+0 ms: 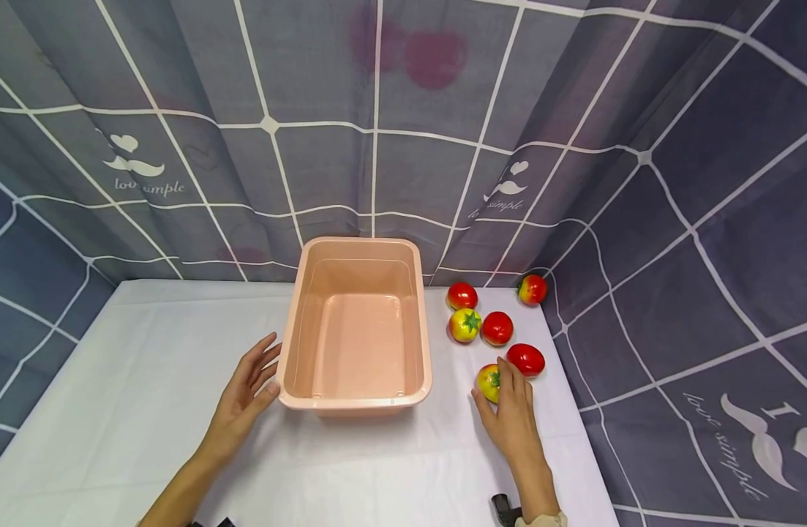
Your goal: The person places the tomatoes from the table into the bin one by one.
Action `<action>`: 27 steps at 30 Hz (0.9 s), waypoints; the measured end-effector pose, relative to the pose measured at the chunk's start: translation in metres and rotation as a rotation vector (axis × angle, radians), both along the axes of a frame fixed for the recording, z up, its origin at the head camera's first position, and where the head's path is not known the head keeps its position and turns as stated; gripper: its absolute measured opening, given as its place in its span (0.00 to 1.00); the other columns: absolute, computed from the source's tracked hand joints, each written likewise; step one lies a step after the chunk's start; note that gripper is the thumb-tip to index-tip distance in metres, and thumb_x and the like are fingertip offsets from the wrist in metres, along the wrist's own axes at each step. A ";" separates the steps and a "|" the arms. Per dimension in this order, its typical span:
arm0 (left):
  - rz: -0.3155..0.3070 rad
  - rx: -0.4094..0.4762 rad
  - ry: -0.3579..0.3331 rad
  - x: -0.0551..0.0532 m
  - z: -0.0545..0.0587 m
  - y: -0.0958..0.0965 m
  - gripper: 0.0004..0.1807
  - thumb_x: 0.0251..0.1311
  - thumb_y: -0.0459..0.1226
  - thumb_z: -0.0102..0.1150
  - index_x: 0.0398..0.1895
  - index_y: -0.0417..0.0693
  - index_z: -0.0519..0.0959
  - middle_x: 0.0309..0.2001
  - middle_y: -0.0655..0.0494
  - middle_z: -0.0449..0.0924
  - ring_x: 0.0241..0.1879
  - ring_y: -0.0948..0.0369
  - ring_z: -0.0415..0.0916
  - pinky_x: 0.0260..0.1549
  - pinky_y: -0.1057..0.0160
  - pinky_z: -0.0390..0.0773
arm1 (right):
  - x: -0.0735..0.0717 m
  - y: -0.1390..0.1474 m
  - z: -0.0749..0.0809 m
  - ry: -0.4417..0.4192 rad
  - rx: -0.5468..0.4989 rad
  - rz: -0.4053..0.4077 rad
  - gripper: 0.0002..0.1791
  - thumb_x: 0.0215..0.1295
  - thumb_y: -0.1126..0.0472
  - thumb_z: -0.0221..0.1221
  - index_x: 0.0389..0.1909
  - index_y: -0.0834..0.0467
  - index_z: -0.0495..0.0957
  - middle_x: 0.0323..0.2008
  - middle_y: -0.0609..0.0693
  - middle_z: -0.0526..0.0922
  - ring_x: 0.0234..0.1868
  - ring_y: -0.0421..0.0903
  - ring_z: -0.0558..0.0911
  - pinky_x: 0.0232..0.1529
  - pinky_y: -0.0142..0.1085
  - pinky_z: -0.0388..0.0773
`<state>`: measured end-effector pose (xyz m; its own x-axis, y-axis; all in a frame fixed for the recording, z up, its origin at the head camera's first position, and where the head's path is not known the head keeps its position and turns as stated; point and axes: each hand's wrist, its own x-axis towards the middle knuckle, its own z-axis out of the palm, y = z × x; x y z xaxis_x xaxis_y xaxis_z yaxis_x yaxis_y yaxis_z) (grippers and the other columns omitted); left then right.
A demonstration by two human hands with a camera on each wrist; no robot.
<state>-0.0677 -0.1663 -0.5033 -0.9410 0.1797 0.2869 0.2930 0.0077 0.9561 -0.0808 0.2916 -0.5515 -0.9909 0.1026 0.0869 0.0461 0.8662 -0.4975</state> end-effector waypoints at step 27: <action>-0.021 0.015 0.004 0.000 -0.005 0.007 0.40 0.77 0.24 0.49 0.88 0.51 0.53 0.82 0.34 0.59 0.78 0.56 0.67 0.70 0.75 0.73 | 0.000 0.003 -0.005 -0.050 -0.017 -0.034 0.47 0.73 0.54 0.69 0.84 0.60 0.55 0.79 0.67 0.63 0.77 0.66 0.68 0.78 0.67 0.66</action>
